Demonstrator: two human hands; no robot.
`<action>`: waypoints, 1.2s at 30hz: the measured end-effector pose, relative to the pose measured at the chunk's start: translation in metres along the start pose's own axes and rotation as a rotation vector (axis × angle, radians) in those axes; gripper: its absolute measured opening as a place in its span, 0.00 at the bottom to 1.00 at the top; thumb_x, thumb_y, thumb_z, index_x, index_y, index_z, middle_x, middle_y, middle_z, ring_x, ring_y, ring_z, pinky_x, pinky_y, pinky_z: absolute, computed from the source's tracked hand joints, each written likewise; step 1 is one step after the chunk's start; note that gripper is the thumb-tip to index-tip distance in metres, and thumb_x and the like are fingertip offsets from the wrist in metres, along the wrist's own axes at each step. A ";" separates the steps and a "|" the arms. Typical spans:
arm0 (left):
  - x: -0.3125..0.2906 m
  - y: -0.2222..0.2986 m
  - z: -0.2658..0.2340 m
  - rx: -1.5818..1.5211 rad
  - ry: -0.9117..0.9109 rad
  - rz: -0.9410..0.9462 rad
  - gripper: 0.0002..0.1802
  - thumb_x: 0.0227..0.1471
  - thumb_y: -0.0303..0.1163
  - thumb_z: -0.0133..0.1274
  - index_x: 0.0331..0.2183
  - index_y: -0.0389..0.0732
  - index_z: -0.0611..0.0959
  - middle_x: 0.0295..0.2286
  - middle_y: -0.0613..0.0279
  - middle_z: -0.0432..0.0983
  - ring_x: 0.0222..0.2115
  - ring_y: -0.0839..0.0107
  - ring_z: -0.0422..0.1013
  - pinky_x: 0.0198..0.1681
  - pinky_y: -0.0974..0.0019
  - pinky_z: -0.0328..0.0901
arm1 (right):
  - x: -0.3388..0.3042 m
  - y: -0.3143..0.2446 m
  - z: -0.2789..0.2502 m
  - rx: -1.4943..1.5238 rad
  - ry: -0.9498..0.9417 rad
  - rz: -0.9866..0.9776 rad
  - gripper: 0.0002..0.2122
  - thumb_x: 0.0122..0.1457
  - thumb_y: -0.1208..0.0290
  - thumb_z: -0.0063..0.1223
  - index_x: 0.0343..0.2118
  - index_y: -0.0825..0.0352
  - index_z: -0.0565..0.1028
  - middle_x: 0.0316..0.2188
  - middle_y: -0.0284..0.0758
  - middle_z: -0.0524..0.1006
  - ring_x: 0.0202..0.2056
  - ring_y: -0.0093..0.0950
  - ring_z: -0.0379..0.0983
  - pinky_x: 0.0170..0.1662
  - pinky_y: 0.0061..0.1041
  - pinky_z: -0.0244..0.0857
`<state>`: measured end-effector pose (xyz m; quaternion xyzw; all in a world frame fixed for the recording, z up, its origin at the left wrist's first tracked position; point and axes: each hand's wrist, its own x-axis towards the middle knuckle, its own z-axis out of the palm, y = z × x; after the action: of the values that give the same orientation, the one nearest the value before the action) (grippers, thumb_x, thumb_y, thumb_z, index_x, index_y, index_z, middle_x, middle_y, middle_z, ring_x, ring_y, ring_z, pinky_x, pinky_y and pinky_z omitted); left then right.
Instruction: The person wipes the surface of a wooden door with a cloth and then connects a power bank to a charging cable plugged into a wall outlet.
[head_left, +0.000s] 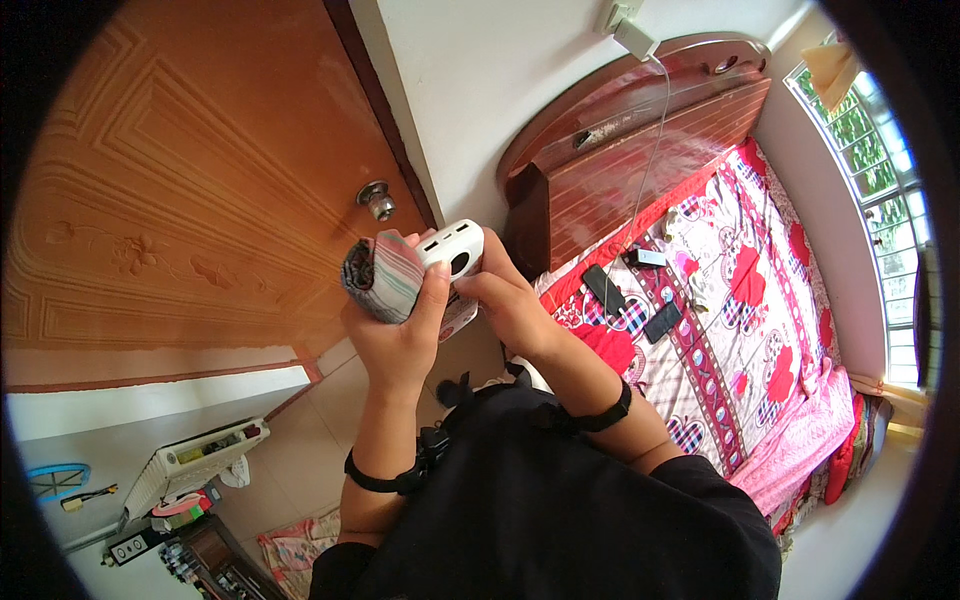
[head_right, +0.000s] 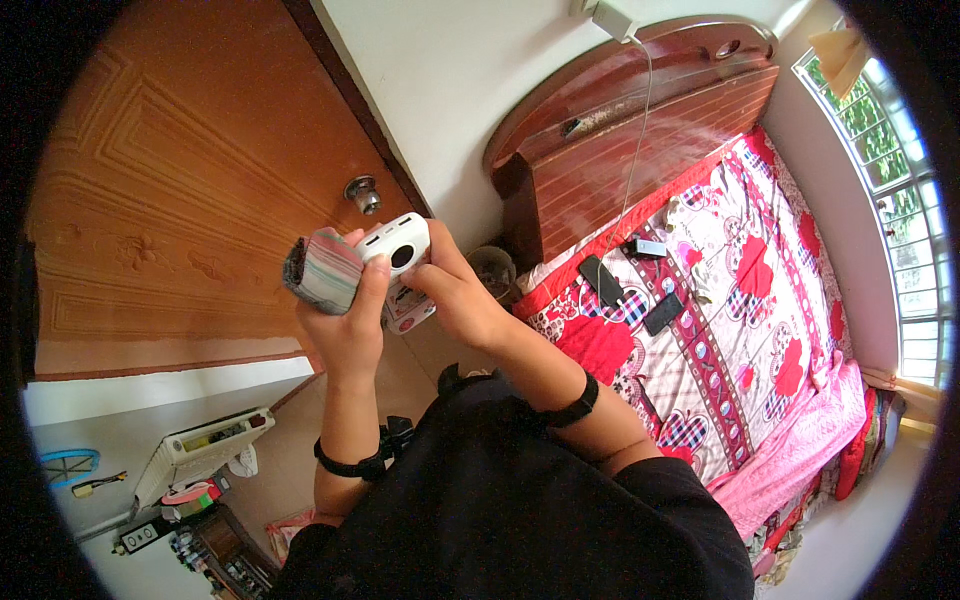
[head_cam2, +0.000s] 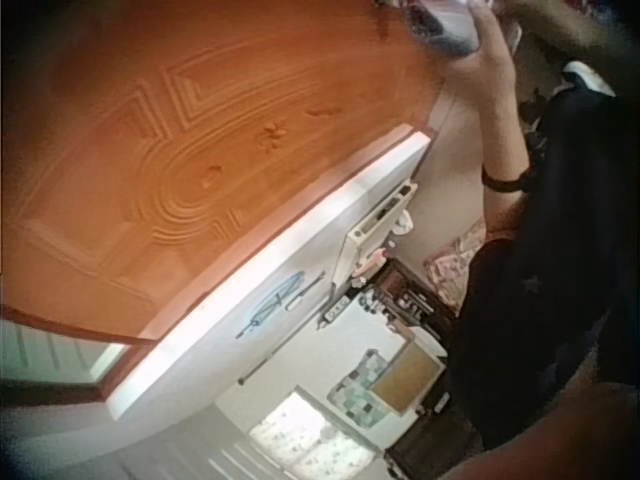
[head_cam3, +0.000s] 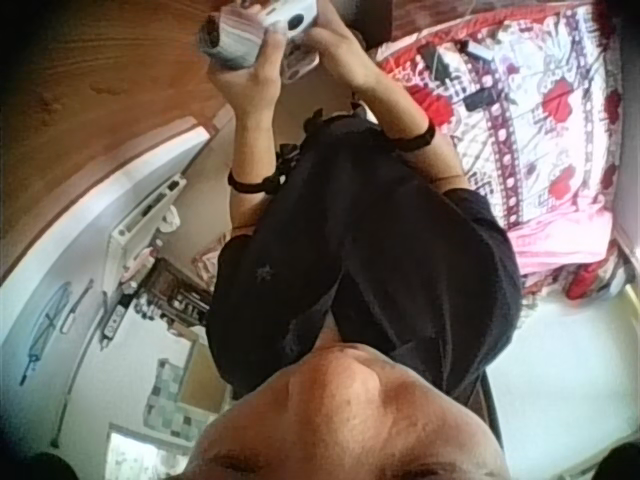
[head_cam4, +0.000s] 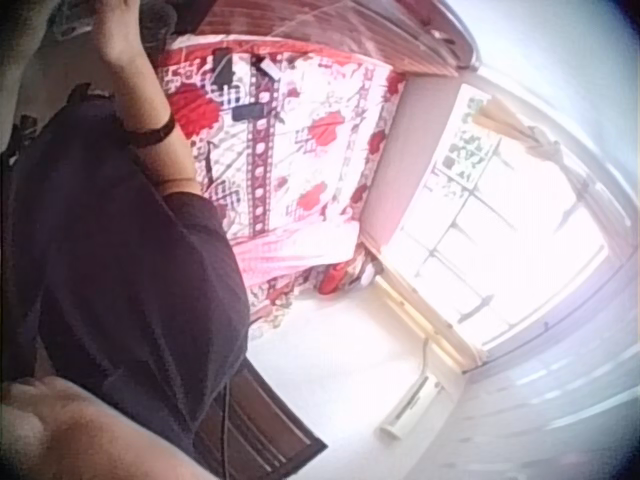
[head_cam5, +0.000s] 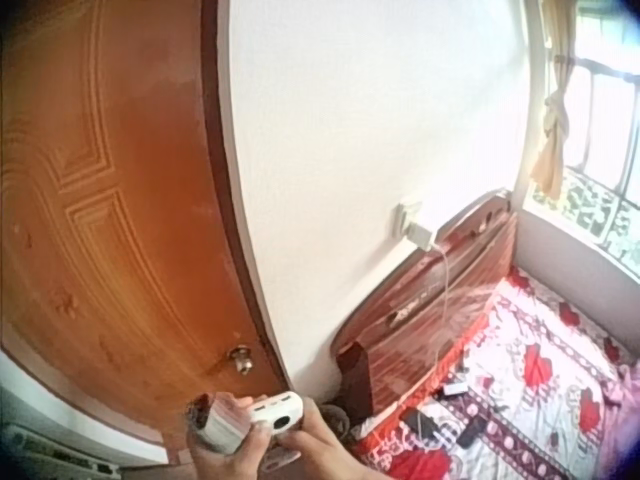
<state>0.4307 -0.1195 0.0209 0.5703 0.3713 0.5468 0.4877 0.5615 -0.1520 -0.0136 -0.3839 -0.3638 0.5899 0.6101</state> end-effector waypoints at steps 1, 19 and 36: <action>0.001 -0.002 0.000 -0.008 -0.012 0.004 0.27 0.50 0.27 0.63 0.49 0.28 0.73 0.45 0.52 0.76 0.46 0.66 0.73 0.52 0.63 0.66 | 0.000 0.001 -0.001 -0.040 0.027 0.000 0.21 0.61 0.73 0.44 0.57 0.69 0.60 0.46 0.35 0.69 0.49 0.25 0.63 0.55 0.27 0.58; 0.014 -0.025 0.006 -0.152 -0.011 -0.164 0.26 0.52 0.26 0.58 0.51 0.27 0.71 0.47 0.47 0.76 0.47 0.66 0.73 0.52 0.64 0.67 | -0.005 0.016 0.002 -0.593 0.240 -0.242 0.20 0.64 0.70 0.53 0.54 0.72 0.61 0.40 0.48 0.74 0.39 0.33 0.73 0.44 0.30 0.67; 0.018 -0.026 0.005 -0.338 -0.047 -0.289 0.27 0.49 0.20 0.57 0.53 0.34 0.71 0.50 0.50 0.73 0.52 0.65 0.69 0.58 0.61 0.62 | -0.001 0.007 0.007 -0.578 0.274 -0.232 0.20 0.63 0.71 0.54 0.54 0.73 0.62 0.39 0.48 0.74 0.40 0.35 0.73 0.44 0.31 0.67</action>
<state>0.4408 -0.0964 0.0009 0.4342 0.3406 0.5122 0.6581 0.5525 -0.1523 -0.0166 -0.5726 -0.4720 0.3318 0.5824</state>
